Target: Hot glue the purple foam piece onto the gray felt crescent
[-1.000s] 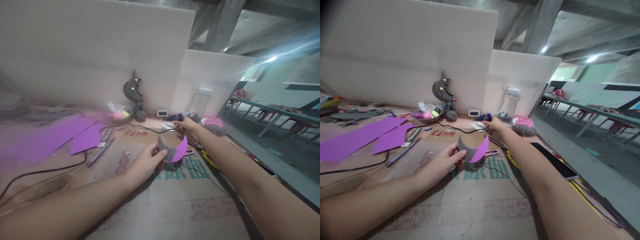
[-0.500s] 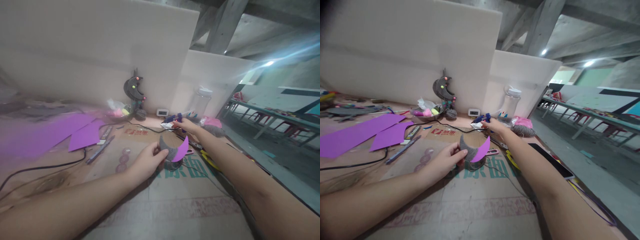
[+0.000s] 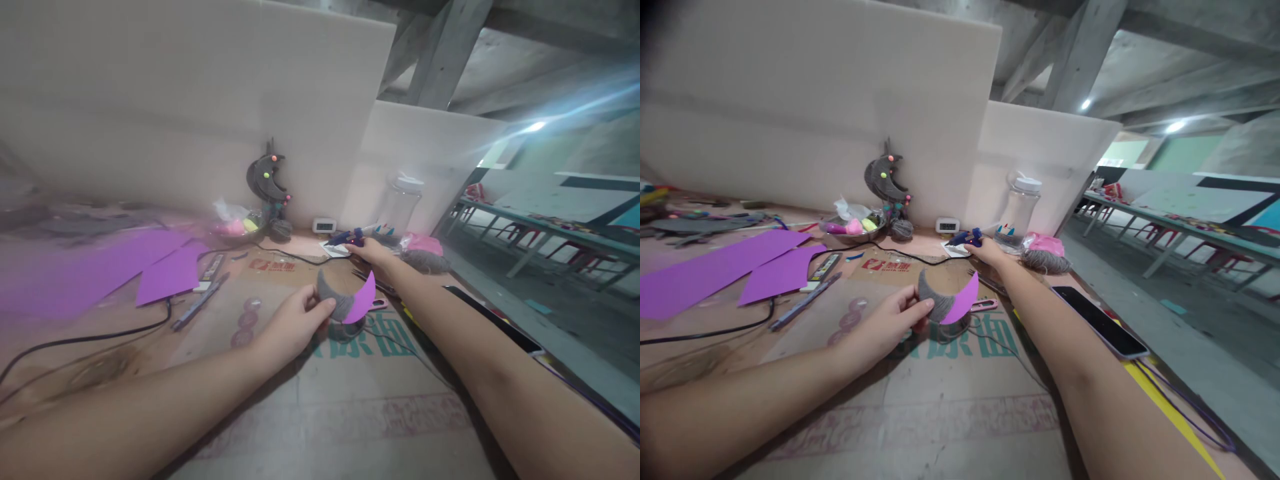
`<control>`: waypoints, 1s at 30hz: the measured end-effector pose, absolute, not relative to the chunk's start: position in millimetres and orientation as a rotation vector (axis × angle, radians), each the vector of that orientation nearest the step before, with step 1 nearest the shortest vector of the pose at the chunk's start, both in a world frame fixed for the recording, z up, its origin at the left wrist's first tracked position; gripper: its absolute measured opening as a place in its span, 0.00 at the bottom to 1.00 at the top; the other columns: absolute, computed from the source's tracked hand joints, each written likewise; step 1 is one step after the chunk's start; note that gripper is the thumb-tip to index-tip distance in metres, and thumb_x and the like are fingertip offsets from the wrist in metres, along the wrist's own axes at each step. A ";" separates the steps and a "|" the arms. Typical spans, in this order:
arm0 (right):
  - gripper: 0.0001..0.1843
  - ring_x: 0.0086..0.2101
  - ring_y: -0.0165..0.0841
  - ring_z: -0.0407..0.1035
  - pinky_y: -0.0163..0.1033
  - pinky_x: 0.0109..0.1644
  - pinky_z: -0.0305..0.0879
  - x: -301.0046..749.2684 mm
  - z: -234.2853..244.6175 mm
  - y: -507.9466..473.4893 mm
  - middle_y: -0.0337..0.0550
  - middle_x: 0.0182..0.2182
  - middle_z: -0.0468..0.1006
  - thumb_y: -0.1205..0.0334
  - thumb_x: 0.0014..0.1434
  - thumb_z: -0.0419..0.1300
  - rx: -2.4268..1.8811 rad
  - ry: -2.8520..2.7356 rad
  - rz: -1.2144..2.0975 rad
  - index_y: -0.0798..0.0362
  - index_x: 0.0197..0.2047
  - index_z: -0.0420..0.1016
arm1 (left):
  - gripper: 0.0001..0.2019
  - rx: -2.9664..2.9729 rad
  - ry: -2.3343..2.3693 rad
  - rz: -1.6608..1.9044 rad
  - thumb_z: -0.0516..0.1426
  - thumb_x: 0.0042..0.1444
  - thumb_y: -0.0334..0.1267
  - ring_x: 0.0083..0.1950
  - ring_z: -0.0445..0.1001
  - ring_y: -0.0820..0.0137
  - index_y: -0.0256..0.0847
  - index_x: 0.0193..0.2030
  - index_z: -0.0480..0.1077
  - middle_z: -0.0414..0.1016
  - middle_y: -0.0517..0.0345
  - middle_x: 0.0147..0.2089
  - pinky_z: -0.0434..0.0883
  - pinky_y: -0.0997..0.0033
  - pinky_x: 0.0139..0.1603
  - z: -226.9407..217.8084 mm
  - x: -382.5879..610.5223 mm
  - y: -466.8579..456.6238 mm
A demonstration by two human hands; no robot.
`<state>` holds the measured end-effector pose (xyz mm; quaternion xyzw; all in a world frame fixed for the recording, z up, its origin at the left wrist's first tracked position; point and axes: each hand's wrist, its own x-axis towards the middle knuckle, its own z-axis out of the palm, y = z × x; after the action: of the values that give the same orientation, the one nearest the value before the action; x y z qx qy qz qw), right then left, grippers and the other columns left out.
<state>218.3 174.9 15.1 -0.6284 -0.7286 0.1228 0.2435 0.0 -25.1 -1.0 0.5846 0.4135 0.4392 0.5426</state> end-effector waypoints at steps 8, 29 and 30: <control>0.18 0.48 0.42 0.70 0.41 0.51 0.62 227.6 37.2 118.7 0.55 0.48 0.78 0.57 0.64 0.53 -1.562 -1.965 0.109 0.59 0.50 0.73 | 0.08 1.278 0.971 1.134 0.56 0.53 0.41 0.24 0.65 0.75 0.38 0.34 0.66 0.66 0.64 0.24 0.61 0.76 0.28 -2.6 0.0 -22.3; 0.10 0.43 0.36 0.72 0.42 0.50 0.64 196.8 7.9 -32.1 0.44 0.41 0.80 0.58 0.62 0.57 -1.170 -2.233 0.629 0.53 0.42 0.76 | 0.09 1.434 1.023 1.240 0.57 0.56 0.42 0.30 0.67 0.72 0.38 0.34 0.68 0.68 0.63 0.27 0.65 0.73 0.31 -0.8 -3.8 -25.2; 0.08 0.42 0.36 0.72 0.42 0.49 0.64 196.4 7.5 -34.7 0.44 0.40 0.80 0.60 0.62 0.57 -1.173 -2.299 0.527 0.52 0.41 0.76 | 0.09 1.447 1.027 1.237 0.57 0.56 0.43 0.30 0.67 0.72 0.38 0.33 0.68 0.67 0.63 0.27 0.65 0.74 0.32 -2.0 -4.3 -24.5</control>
<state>196.4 -34.7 7.5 -0.4310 -0.8449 0.1936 0.2508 -4.3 -24.5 -2.0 0.5904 0.4191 0.5048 0.4700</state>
